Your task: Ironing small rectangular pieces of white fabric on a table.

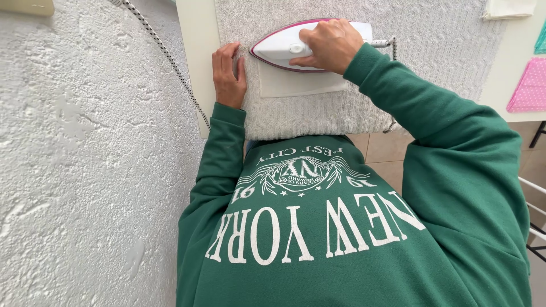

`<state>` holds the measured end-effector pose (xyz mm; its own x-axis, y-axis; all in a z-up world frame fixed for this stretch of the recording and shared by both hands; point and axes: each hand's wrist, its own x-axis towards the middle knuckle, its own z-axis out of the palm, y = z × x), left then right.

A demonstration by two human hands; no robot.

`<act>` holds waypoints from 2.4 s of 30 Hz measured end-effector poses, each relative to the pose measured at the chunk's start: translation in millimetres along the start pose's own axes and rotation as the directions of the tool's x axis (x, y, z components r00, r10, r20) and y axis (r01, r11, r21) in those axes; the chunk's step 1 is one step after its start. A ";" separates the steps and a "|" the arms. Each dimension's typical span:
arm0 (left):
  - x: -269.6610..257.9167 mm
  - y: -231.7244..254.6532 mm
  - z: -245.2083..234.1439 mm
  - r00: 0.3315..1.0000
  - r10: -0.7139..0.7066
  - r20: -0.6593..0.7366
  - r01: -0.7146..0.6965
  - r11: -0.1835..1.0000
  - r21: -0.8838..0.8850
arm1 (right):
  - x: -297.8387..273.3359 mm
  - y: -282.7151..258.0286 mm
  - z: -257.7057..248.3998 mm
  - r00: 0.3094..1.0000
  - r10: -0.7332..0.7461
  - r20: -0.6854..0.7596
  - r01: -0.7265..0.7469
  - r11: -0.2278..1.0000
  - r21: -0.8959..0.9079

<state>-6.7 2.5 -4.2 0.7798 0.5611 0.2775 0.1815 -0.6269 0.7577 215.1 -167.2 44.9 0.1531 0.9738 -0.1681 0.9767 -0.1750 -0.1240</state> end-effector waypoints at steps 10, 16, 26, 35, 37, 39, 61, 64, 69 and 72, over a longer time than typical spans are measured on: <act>-1.0 0.1 1.9 0.999 -0.016 -0.035 0.018 0.999 0.039 | 9.3 -2.3 7.8 0.999 0.031 0.041 -0.034 0.997 0.073; -24.6 -1.0 21.1 0.998 -0.039 0.045 0.035 0.997 0.073 | -8.2 8.8 4.7 0.997 0.064 0.049 -0.064 0.998 0.001; -29.3 18.9 22.1 0.979 0.021 0.201 -0.080 0.954 0.290 | -59.1 40.5 3.8 0.986 0.144 0.084 -0.145 0.989 0.012; -31.4 14.2 22.2 0.968 0.034 0.249 -0.118 0.935 0.333 | -98.9 64.2 3.5 0.972 0.222 0.083 -0.221 0.975 -0.020; -32.2 13.5 23.1 0.970 0.047 0.238 -0.127 0.934 0.333 | -106.6 68.7 7.3 0.971 0.228 0.071 -0.226 0.973 -0.038; -31.7 14.7 22.8 0.970 0.047 0.237 -0.127 0.934 0.335 | -113.5 72.2 9.0 0.969 0.236 0.065 -0.233 0.971 -0.050; 23.4 27.8 15.6 0.982 -0.014 0.187 -0.030 0.974 0.227 | -186.4 112.8 7.8 0.931 0.350 0.100 -0.334 0.931 -0.145; 24.9 16.1 25.2 0.971 -0.044 0.233 -0.033 0.948 0.316 | -176.4 104.7 12.9 0.959 0.280 0.044 -0.270 0.951 -0.153; 30.9 15.1 23.2 0.955 -0.083 0.284 -0.018 0.942 0.336 | -138.0 85.2 12.0 0.981 0.188 0.052 -0.182 0.978 -0.101; 32.4 21.4 16.6 0.950 -0.089 0.299 0.001 0.960 0.281 | -127.9 78.9 6.7 0.981 0.179 0.077 -0.174 0.983 -0.066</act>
<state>32.3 -1.7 11.2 0.9039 0.4273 0.0198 0.3437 -0.7529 0.5612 271.5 -306.5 50.0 0.3131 0.9128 -0.2621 0.9431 -0.3315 -0.0278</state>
